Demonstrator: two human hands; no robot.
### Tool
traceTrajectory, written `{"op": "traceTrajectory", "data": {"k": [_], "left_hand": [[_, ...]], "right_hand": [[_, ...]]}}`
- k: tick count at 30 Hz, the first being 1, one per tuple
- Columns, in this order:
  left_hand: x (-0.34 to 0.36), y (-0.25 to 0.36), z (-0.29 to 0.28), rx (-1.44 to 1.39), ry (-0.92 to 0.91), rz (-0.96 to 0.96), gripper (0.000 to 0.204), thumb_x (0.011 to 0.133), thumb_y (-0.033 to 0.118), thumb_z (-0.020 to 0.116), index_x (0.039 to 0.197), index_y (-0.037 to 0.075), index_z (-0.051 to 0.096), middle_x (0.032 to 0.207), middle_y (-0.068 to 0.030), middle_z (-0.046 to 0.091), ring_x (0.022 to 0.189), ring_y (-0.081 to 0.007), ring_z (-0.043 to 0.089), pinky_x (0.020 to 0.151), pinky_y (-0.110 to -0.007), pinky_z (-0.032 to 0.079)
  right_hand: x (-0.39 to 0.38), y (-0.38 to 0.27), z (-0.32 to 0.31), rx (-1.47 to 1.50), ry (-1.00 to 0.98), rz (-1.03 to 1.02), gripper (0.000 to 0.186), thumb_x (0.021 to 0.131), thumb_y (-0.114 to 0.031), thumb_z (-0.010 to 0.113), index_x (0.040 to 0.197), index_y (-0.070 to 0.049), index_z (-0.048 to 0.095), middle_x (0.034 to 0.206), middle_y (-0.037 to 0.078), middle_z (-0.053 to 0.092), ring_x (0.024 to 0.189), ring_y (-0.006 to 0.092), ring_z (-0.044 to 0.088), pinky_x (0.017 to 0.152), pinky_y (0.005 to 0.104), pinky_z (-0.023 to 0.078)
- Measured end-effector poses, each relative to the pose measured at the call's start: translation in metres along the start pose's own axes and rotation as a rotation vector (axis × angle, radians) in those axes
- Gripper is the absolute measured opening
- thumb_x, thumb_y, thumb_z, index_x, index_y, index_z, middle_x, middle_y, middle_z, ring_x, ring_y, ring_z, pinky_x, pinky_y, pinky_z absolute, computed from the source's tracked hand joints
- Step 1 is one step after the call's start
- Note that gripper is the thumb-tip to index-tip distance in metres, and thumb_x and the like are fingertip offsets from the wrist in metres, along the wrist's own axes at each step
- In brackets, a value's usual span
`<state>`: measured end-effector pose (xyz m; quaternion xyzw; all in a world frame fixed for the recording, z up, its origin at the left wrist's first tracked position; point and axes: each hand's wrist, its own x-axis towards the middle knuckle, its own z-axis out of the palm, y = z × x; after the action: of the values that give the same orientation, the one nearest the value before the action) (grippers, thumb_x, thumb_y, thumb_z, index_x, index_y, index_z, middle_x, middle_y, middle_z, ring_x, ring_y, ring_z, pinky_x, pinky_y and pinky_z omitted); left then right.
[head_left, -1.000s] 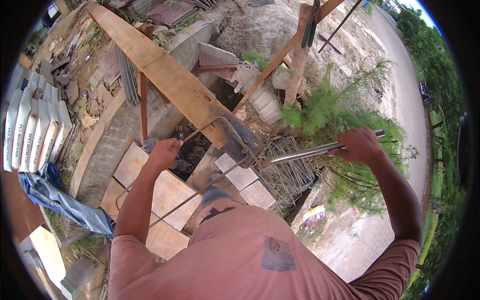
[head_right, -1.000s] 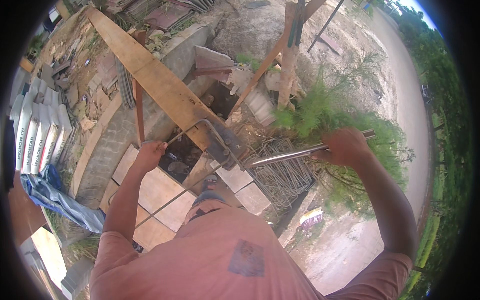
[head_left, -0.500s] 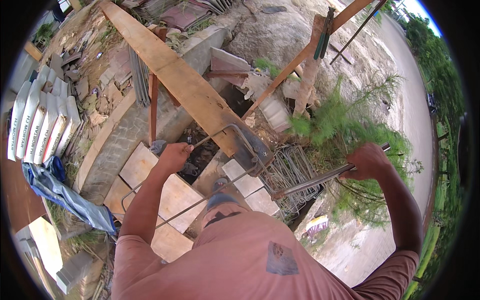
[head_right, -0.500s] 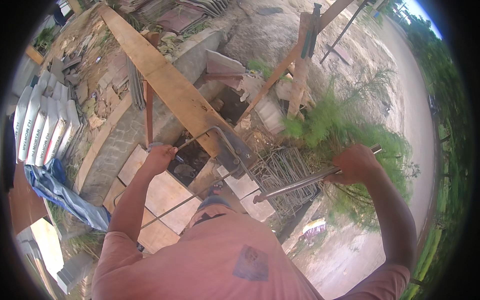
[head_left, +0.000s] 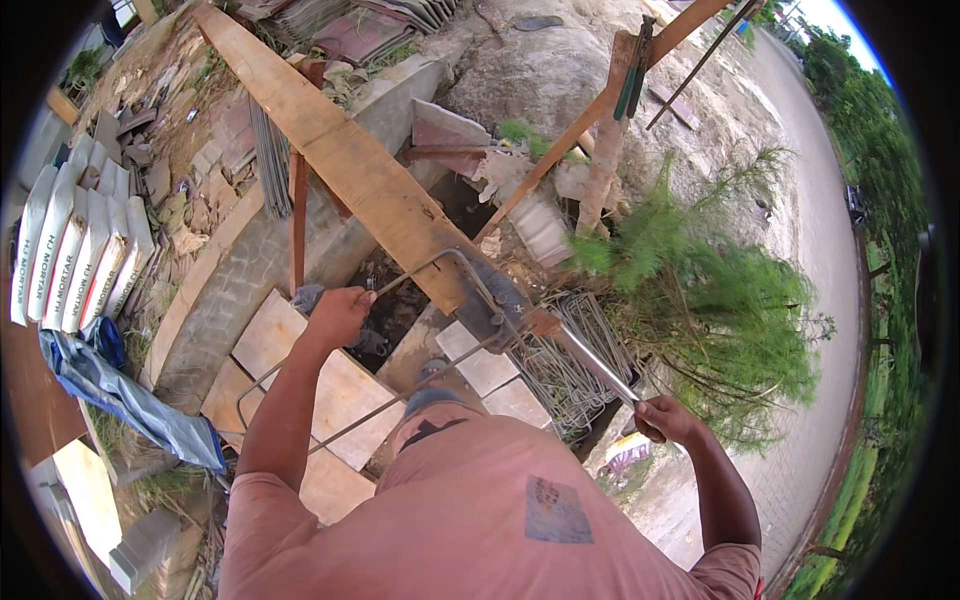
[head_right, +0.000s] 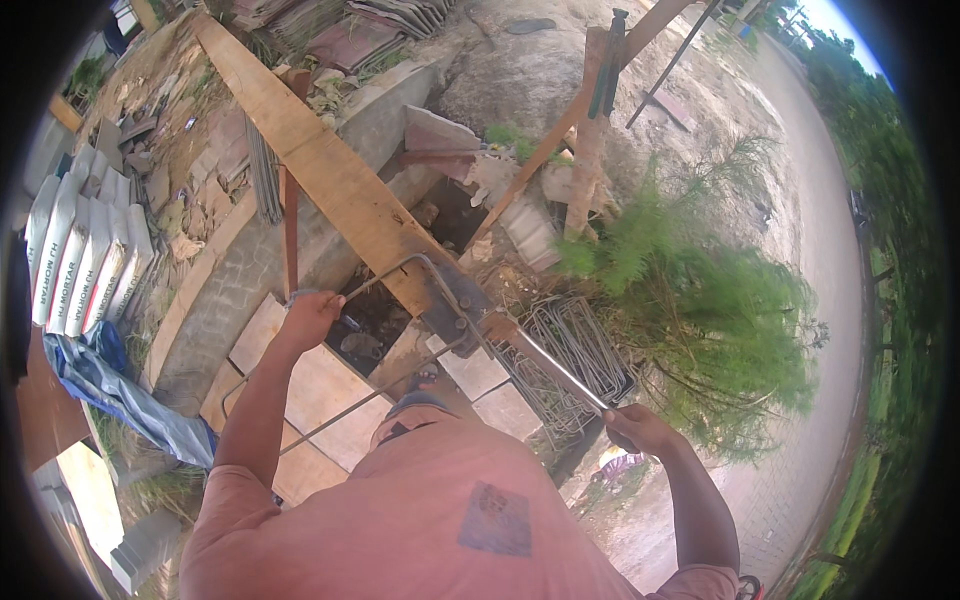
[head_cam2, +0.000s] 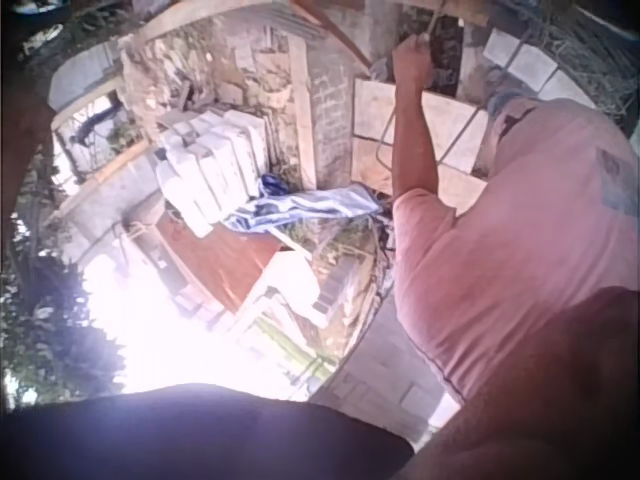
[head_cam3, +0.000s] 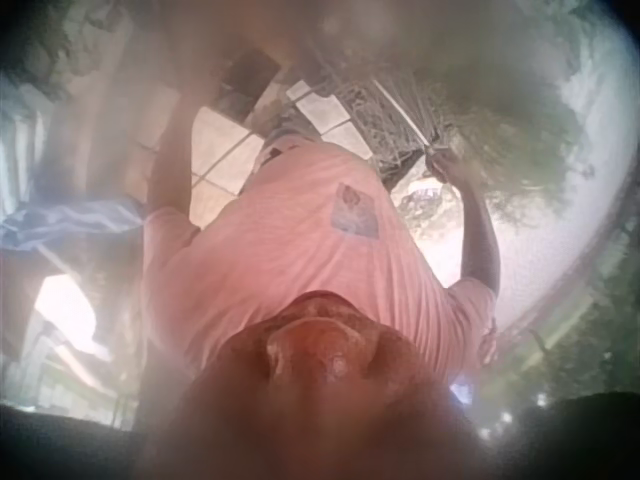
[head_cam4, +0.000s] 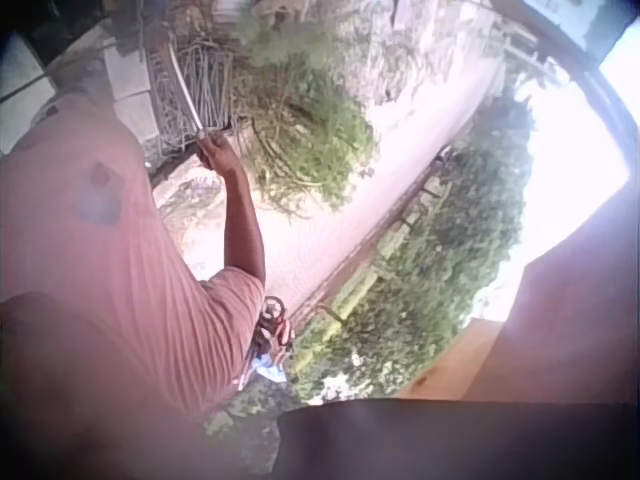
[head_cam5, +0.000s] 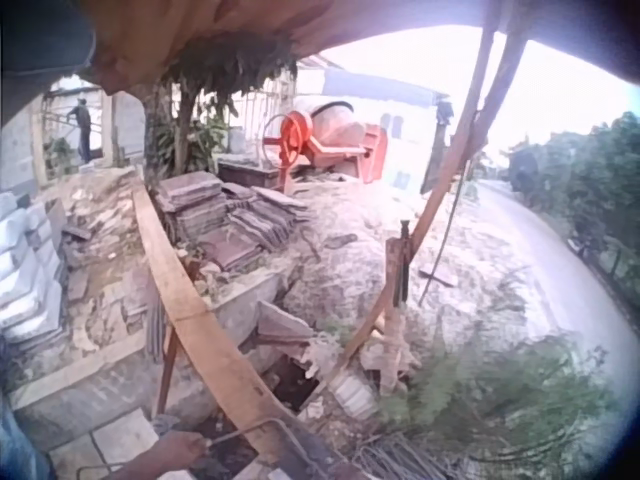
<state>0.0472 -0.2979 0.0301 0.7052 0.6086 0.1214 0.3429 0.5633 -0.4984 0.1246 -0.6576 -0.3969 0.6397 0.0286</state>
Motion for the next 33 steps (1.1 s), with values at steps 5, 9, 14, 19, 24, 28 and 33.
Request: {"op": "traceTrajectory", "data": {"k": [5, 9, 14, 19, 24, 28, 33], "left_hand": [[-0.001, 0.006, -0.005, 0.021, 0.004, 0.005, 0.042, 0.096, 0.035, 0.051, 0.077, -0.001, 0.058, 0.073, -0.0251, 0.058, 0.075, -0.0456, 0.056, 0.066, -0.049, 0.043], [-0.003, 0.006, -0.005, 0.042, 0.014, -0.029, 0.042, 0.097, 0.036, 0.050, 0.078, -0.001, 0.059, 0.073, -0.0250, 0.058, 0.075, -0.0454, 0.056, 0.066, -0.049, 0.043], [-0.004, 0.012, -0.009, 0.095, 0.015, -0.007, 0.042, 0.097, 0.036, 0.050, 0.078, -0.001, 0.058, 0.073, -0.0250, 0.058, 0.075, -0.0456, 0.055, 0.066, -0.049, 0.043], [-0.002, 0.009, -0.007, 0.095, 0.011, 0.011, 0.042, 0.097, 0.035, 0.049, 0.078, -0.001, 0.058, 0.074, -0.0253, 0.058, 0.075, -0.0457, 0.055, 0.065, -0.049, 0.043], [-0.001, 0.004, -0.004, 0.120, 0.025, -0.020, 0.045, 0.098, 0.038, 0.048, 0.079, -0.001, 0.058, 0.075, -0.0257, 0.058, 0.076, -0.0461, 0.056, 0.067, -0.049, 0.043], [0.002, 0.001, -0.003, 0.112, 0.019, 0.050, 0.047, 0.098, 0.040, 0.047, 0.079, -0.001, 0.059, 0.076, -0.0256, 0.059, 0.077, -0.0462, 0.056, 0.068, -0.049, 0.044], [0.004, -0.002, 0.001, 0.112, 0.015, 0.050, 0.047, 0.098, 0.041, 0.047, 0.079, -0.001, 0.059, 0.076, -0.0250, 0.059, 0.077, -0.0464, 0.056, 0.068, -0.049, 0.044]], "right_hand": [[0.030, 0.061, 0.033, -0.082, 0.297, -0.080, 0.060, 0.089, -0.061, 0.054, 0.078, -0.003, 0.057, 0.059, 0.000, 0.047, 0.054, 0.0106, 0.043, 0.049, 0.0292, 0.035], [0.021, 0.065, 0.065, -0.020, 0.383, -0.402, 0.061, 0.086, -0.059, 0.059, 0.090, 0.002, 0.063, 0.063, 0.011, 0.054, 0.064, 0.0198, 0.054, 0.060, 0.0395, 0.044], [0.032, 0.057, 0.087, -0.530, 0.757, -0.212, 0.047, 0.088, -0.047, 0.063, 0.076, -0.003, 0.053, 0.056, 0.014, 0.050, 0.051, 0.0338, 0.049, 0.050, 0.0410, 0.039], [0.031, 0.065, 0.077, -0.356, 0.732, -0.329, 0.044, 0.083, -0.046, 0.066, 0.081, -0.002, 0.057, 0.065, 0.019, 0.059, 0.065, 0.0407, 0.059, 0.059, 0.0453, 0.045], [0.031, 0.036, 0.081, -0.680, 0.548, -0.077, 0.048, 0.079, -0.051, 0.067, 0.085, -0.004, 0.062, 0.068, 0.017, 0.062, 0.071, 0.0401, 0.063, 0.065, 0.0469, 0.049], [0.038, 0.059, 0.065, -0.627, 0.462, -0.166, 0.051, 0.074, -0.054, 0.070, 0.081, -0.005, 0.062, 0.071, 0.018, 0.064, 0.072, 0.0387, 0.064, 0.066, 0.0465, 0.049], [0.046, 0.020, 0.014, -0.738, 0.742, -0.275, 0.031, 0.068, -0.035, 0.072, 0.076, -0.007, 0.062, 0.073, 0.016, 0.064, 0.073, 0.0367, 0.063, 0.066, 0.0457, 0.050]]}}
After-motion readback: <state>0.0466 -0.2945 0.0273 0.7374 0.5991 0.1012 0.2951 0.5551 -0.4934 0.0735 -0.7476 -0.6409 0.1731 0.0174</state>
